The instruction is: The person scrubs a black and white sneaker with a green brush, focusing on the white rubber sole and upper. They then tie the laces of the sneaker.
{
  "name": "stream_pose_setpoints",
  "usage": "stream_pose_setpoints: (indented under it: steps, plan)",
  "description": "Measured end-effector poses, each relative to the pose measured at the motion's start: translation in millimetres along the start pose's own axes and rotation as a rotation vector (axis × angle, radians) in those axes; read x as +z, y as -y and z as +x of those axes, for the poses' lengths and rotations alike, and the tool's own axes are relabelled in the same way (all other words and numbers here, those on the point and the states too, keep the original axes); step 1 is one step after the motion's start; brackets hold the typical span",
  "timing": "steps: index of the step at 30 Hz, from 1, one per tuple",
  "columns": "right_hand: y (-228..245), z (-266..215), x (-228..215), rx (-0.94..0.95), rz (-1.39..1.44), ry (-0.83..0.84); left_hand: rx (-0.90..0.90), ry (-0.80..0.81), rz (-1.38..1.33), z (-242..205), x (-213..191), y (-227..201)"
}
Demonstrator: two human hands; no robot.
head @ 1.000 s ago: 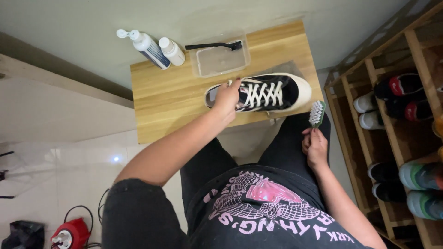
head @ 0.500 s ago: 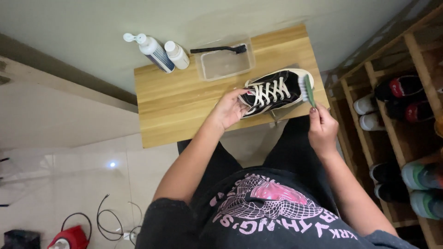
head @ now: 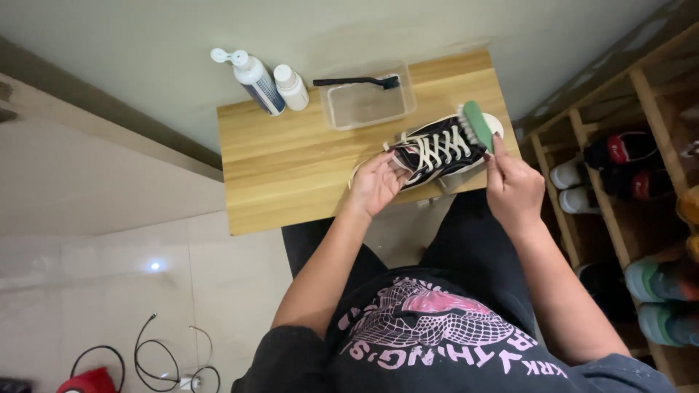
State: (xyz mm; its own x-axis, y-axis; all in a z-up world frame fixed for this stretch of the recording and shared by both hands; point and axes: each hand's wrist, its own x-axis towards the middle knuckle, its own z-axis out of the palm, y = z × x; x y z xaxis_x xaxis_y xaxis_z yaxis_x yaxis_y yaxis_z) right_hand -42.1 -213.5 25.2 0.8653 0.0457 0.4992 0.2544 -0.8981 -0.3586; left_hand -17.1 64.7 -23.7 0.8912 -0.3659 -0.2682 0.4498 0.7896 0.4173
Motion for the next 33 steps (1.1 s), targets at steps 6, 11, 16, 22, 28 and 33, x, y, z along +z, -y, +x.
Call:
stream_pose_setpoints:
  steps: [6, 11, 16, 22, 28, 33]
  plan:
    - [3.5, -14.1, 20.1, 0.14, -0.052, 0.27, 0.019, 0.037, -0.062, -4.5, 6.9, 0.0]
    - [28.4, -5.6, -10.0, 0.092, -0.005, 0.153, 0.048, 0.056, -0.042, -3.8, 5.1, 0.4]
    - [30.8, -23.4, 10.9, 0.085, 0.012, 0.234, 0.055, 0.05, -0.015, -2.1, 4.0, 3.4]
    - [47.5, 3.0, -25.9, 0.193, 0.151, 0.218, 0.071, 0.045, 0.028, -2.7, 3.6, 3.3]
    - [39.8, -20.0, 6.3, 0.136, 0.146, 0.318, 0.091, 0.066, 0.03, 4.6, -4.7, 6.1]
    - [47.9, -7.1, -25.6, 0.117, 0.282, 0.123, 0.107, 0.053, 0.048, -4.2, 3.0, 6.4]
